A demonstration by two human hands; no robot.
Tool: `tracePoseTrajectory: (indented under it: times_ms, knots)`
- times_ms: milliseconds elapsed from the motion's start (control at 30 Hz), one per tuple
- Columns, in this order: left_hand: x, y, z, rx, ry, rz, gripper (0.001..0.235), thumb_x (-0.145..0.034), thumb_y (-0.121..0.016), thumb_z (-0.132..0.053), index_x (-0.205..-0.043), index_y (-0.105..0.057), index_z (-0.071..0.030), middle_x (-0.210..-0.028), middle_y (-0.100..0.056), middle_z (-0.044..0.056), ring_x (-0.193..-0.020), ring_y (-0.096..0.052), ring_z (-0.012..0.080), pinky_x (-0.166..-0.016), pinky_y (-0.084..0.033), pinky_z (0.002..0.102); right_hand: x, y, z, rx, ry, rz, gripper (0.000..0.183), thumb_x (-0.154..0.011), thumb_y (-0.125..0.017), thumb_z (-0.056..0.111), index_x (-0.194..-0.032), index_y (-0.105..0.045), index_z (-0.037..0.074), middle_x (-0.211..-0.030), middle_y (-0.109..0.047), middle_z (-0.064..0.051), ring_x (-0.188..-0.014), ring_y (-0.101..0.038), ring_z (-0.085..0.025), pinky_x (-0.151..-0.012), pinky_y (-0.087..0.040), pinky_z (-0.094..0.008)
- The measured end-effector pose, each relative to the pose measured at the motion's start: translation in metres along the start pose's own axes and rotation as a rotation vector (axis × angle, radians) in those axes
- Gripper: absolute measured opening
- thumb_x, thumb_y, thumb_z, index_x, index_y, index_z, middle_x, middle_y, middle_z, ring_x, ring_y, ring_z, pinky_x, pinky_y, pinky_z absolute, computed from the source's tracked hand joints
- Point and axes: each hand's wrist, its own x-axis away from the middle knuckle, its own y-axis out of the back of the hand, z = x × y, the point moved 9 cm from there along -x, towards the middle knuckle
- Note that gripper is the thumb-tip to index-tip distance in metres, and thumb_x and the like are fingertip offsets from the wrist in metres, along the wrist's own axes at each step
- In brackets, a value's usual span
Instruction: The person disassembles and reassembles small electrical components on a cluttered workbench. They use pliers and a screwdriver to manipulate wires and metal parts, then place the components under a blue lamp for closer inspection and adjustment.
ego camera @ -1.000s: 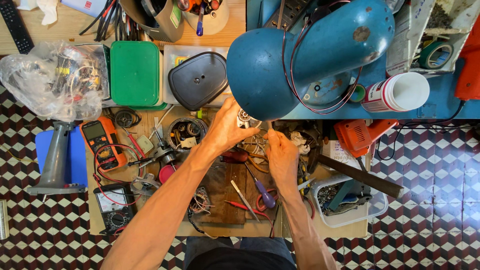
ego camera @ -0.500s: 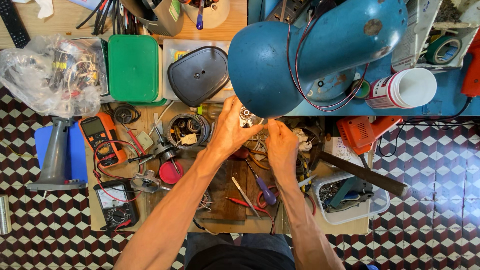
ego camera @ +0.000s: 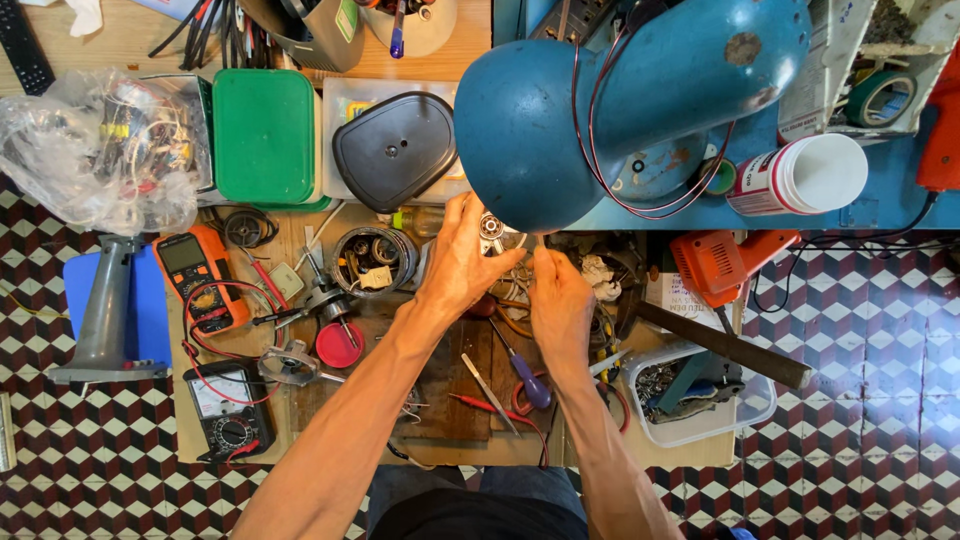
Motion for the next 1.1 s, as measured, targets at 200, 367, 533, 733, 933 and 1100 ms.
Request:
tracePoseTrajectory:
  times_ms: [200, 367, 533, 733, 933, 1100]
  knots:
    - [-0.002, -0.002, -0.001, -0.008, 0.0, 0.025, 0.097, -0.072, -0.09, -0.014, -0.153, -0.037, -0.013, -0.139, -0.047, 0.022, -0.116, -0.065, 0.0374, -0.092, -0.059, 0.042, 0.001, -0.001, 0.007, 0.005, 0.024, -0.033, 0.034, -0.103, -0.056, 0.031, -0.097, -0.07, 0.0, -0.066, -0.055, 0.001, -0.058, -0.049, -0.006, -0.051, -0.042, -0.027]
    - [0.002, -0.001, 0.0, -0.025, 0.029, 0.021, 0.098, -0.071, -0.09, -0.013, -0.154, -0.037, -0.013, -0.138, -0.046, 0.022, -0.117, -0.064, 0.0394, -0.093, -0.059, 0.043, 0.009, -0.001, 0.005, 0.055, -0.008, -0.047, 0.033, -0.104, -0.055, 0.03, -0.102, -0.072, 0.002, -0.062, -0.05, -0.003, -0.056, -0.045, -0.009, -0.05, -0.039, -0.03]
    - [-0.002, 0.0, -0.003, -0.028, 0.031, 0.06, 0.095, -0.074, -0.088, -0.016, -0.153, -0.037, -0.013, -0.138, -0.049, 0.022, -0.113, -0.066, 0.0383, -0.09, -0.058, 0.044, 0.007, 0.0, 0.014, 0.053, 0.051, -0.038, 0.033, -0.103, -0.056, 0.03, -0.099, -0.07, 0.001, -0.063, -0.054, 0.001, -0.057, -0.05, -0.006, -0.051, -0.043, -0.027]
    - [-0.006, 0.002, -0.007, -0.029, -0.016, 0.085, 0.094, -0.073, -0.09, -0.016, -0.152, -0.038, -0.011, -0.141, -0.049, 0.022, -0.123, -0.061, 0.0407, -0.099, -0.054, 0.046, 0.003, 0.003, -0.002, 0.029, -0.01, -0.005, 0.036, -0.104, -0.056, 0.033, -0.096, -0.072, 0.002, -0.059, -0.05, 0.0, -0.054, -0.044, -0.007, -0.048, -0.037, -0.028]
    - [-0.017, 0.005, -0.01, -0.004, -0.104, 0.192, 0.098, -0.07, -0.091, -0.012, -0.153, -0.038, -0.011, -0.153, -0.039, 0.024, -0.14, -0.046, 0.0431, -0.113, -0.045, 0.046, -0.004, 0.01, -0.002, 0.069, 0.067, 0.038, 0.035, -0.103, -0.058, 0.033, -0.093, -0.071, 0.002, -0.061, -0.051, 0.003, -0.055, -0.046, -0.006, -0.049, -0.037, -0.027]
    - [-0.03, 0.006, -0.017, -0.048, -0.154, 0.296, 0.099, -0.067, -0.094, -0.013, -0.152, -0.043, -0.016, -0.157, -0.039, 0.02, -0.146, -0.04, 0.0403, -0.118, -0.04, 0.046, -0.012, 0.018, -0.002, 0.127, 0.002, 0.102, 0.033, -0.101, -0.06, 0.032, -0.095, -0.074, 0.003, -0.06, -0.051, 0.003, -0.056, -0.046, -0.006, -0.051, -0.037, -0.026]
